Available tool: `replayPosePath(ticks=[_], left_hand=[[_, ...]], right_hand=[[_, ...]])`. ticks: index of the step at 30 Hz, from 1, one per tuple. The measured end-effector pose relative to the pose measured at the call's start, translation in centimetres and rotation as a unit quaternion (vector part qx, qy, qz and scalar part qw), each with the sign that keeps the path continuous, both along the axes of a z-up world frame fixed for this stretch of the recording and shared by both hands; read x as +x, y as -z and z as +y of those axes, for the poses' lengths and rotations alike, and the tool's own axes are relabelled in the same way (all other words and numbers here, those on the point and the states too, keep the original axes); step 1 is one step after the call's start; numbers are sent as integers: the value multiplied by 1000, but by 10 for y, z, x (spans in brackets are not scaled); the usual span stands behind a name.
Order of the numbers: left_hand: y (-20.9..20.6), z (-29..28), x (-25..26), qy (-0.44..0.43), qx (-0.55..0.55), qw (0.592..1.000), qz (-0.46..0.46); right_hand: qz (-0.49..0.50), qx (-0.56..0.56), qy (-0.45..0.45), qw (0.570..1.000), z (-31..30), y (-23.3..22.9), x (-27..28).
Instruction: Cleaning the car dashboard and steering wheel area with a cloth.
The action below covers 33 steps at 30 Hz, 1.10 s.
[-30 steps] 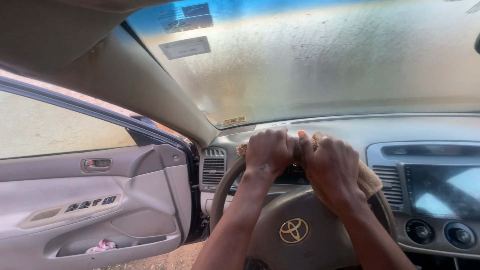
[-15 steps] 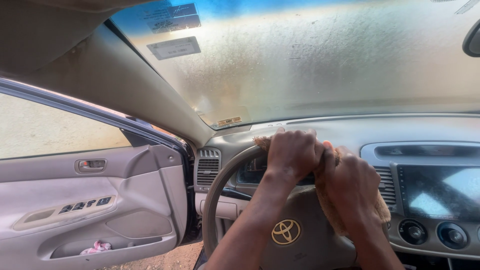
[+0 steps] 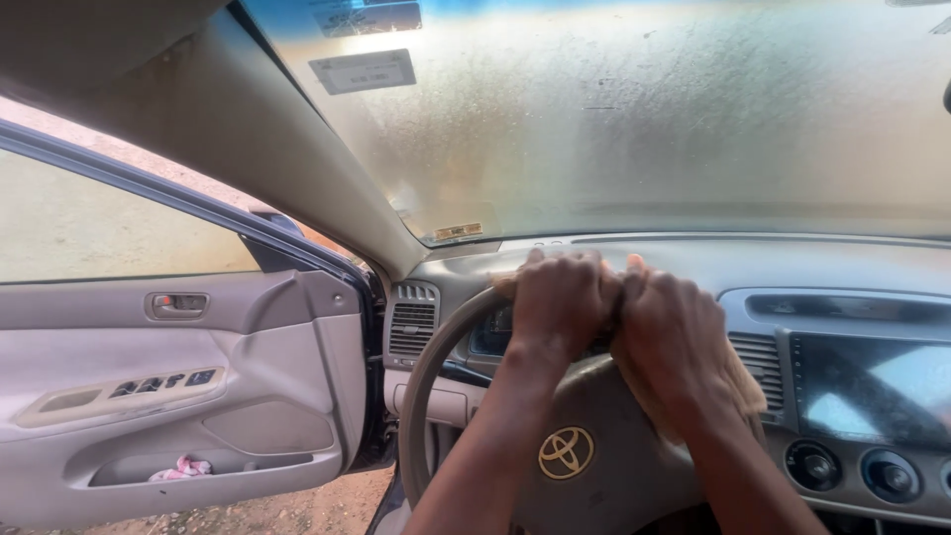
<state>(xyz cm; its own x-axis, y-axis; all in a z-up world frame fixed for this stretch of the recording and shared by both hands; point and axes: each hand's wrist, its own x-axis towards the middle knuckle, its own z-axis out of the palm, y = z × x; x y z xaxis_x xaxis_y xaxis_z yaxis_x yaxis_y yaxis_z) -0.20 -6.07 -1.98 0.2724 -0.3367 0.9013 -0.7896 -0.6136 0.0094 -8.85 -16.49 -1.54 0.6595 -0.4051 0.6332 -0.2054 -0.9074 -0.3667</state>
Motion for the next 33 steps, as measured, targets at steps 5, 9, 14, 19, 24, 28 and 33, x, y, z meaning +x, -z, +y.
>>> replayPosePath(ticks=[5,9,14,19,24,28,33], left_hand=[[3,39,8,-70,-13,996,53],[13,66,12,-67,-80,990,96],[18,72,14,-84,-102,987,94],[11,55,10,-92,-71,991,70],[4,39,-3,-87,-30,995,34],[1,23,-7,-74,1,997,22],[-3,3,-28,-21,31,999,-12]], right_hand=[[-36,-183,-56,981,17,-2,37],[2,-198,-79,977,60,-18,44],[-9,-231,-109,967,58,-16,40],[-61,-218,-129,965,57,-25,-1],[-35,-52,-84,995,49,-24,-19],[-18,-7,-52,998,29,-15,-19],[-3,53,24,998,-11,14,-18]])
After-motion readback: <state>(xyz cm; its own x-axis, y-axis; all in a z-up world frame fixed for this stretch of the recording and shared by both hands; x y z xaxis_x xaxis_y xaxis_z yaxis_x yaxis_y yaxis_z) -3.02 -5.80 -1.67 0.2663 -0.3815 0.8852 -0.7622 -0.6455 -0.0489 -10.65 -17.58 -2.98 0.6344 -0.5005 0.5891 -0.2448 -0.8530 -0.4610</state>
